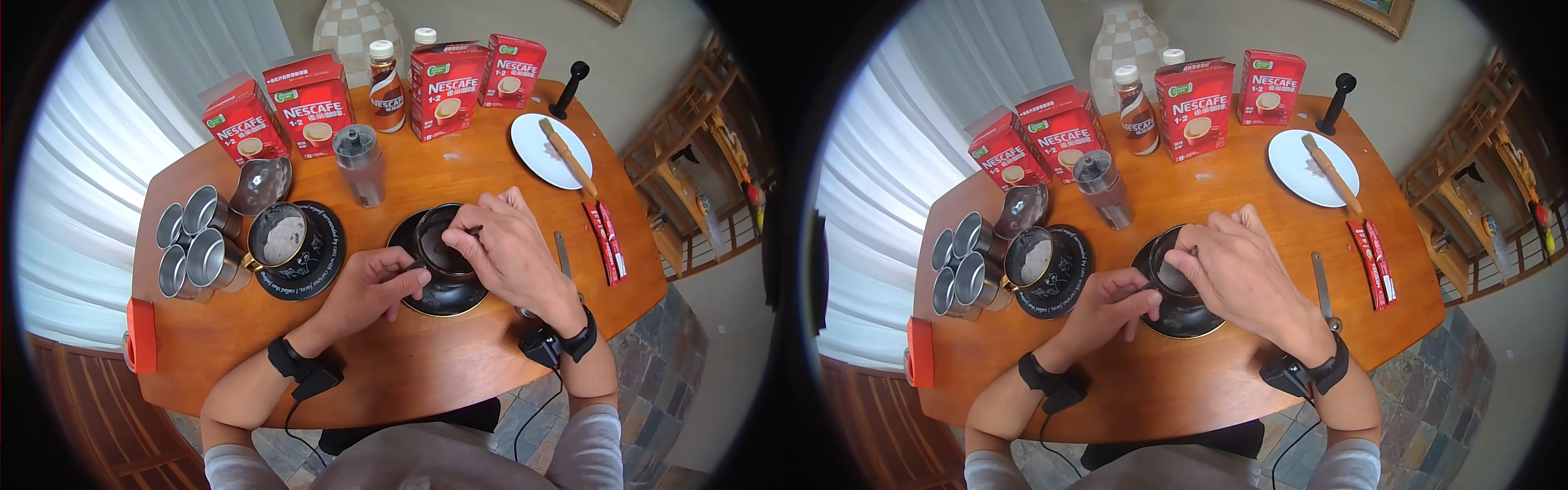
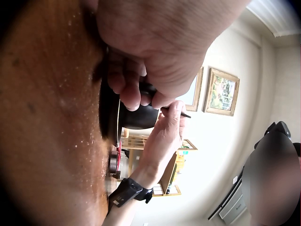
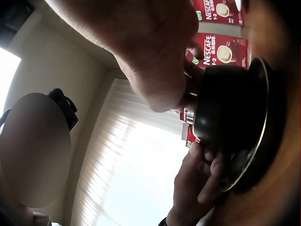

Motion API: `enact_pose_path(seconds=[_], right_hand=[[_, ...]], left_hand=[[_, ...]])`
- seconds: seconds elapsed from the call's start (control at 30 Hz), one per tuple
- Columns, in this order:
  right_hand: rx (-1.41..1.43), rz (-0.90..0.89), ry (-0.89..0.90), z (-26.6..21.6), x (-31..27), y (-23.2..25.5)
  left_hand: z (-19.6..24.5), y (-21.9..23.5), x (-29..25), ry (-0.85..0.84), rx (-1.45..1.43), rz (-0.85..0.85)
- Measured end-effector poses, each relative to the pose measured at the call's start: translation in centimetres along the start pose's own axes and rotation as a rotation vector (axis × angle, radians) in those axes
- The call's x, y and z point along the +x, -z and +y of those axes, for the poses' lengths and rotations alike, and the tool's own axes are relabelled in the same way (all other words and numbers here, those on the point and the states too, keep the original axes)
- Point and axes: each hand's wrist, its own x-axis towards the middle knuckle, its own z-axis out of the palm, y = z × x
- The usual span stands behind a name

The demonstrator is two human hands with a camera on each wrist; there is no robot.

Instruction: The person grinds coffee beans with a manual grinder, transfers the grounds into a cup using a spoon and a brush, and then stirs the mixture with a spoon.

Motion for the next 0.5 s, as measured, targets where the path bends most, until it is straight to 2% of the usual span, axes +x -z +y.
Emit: enact_pose_path(seconds=[0.1, 0.2, 0.4, 0.5], right_hand=[[-0.001, 0.074, 0.030, 0.20, 0.00, -0.53], [-0.016, 0.014, 0.020, 0.26, -0.04, -0.20], [-0.013, 0.032, 0.047, 0.25, -0.04, -0.42], [0.006, -0.056, 0.005, 0.20, -0.16, 0.25]], left_hand=[[-0.02, 0.05, -0.03, -0.002, 0.002, -0.001], [-0.05, 0.07, 0.03, -0.005, 0.004, -0.003], [-0.02, 0.01, 0.01, -0.003, 0.006, 0.002], [0.09, -0.03, 0.00, 0.005, -0.001, 0.006]])
